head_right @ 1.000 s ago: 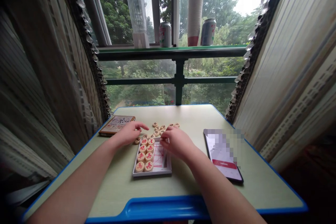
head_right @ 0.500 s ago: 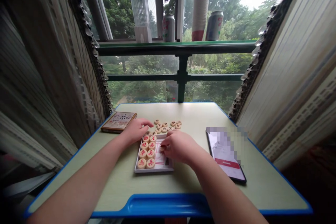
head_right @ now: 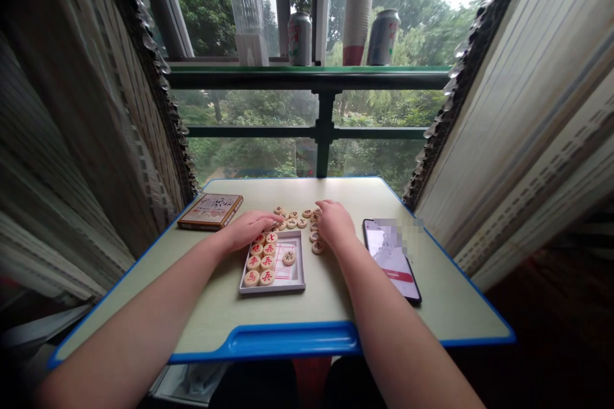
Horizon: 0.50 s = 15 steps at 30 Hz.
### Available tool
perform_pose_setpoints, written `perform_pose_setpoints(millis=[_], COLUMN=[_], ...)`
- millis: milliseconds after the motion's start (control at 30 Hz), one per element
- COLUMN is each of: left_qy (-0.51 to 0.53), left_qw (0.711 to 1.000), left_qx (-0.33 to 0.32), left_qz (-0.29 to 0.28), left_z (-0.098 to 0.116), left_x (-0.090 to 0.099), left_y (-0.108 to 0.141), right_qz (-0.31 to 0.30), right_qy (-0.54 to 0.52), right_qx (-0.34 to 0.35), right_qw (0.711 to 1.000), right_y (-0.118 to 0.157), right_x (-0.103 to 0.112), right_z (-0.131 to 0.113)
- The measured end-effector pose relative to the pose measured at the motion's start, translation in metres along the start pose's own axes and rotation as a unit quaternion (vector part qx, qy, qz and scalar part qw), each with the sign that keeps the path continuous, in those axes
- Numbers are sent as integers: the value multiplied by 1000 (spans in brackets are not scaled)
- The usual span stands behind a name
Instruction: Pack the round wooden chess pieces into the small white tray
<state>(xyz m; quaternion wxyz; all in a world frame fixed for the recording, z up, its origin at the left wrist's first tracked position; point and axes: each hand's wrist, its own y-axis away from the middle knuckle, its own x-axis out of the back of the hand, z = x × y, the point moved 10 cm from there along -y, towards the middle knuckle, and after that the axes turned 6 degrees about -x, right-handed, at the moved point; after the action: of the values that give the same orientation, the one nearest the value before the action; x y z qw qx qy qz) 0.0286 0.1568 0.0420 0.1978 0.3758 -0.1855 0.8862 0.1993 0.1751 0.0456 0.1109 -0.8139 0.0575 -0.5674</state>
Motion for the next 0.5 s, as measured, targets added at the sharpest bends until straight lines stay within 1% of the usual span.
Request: perform_pose_setpoints(millis=[100,200,300,367,433,467,500], left_qy=[-9,-19,-18,-24,-32,-32,-27], left_qw=[1000,1000,1000,998,993,990,989], left_qx=[-13,5,18,32,70,94,118], left_qz=[-14,-7,18,52,88,96,91], left_z=[1,-4,-8,-13,-23,-29,-36], left_x=[-2,0,5,12,23,26,27], left_y=[-1,-1,-2,-2,0,3,5], right_qz=[-27,-54,-54,-45,-36,-35,-34], right_qy=[9,29,37,36,33,31,29], right_qx=[40,86,81,67,62,63,64], right_qw=[999,994,995,996,997,997,997], right_y=[2,7,7,6,5,4,4], right_x=[-8,-14,-14,-13,-12,-13,-13], right_z=[-13,-29,-32,-30,-28,-28,-28])
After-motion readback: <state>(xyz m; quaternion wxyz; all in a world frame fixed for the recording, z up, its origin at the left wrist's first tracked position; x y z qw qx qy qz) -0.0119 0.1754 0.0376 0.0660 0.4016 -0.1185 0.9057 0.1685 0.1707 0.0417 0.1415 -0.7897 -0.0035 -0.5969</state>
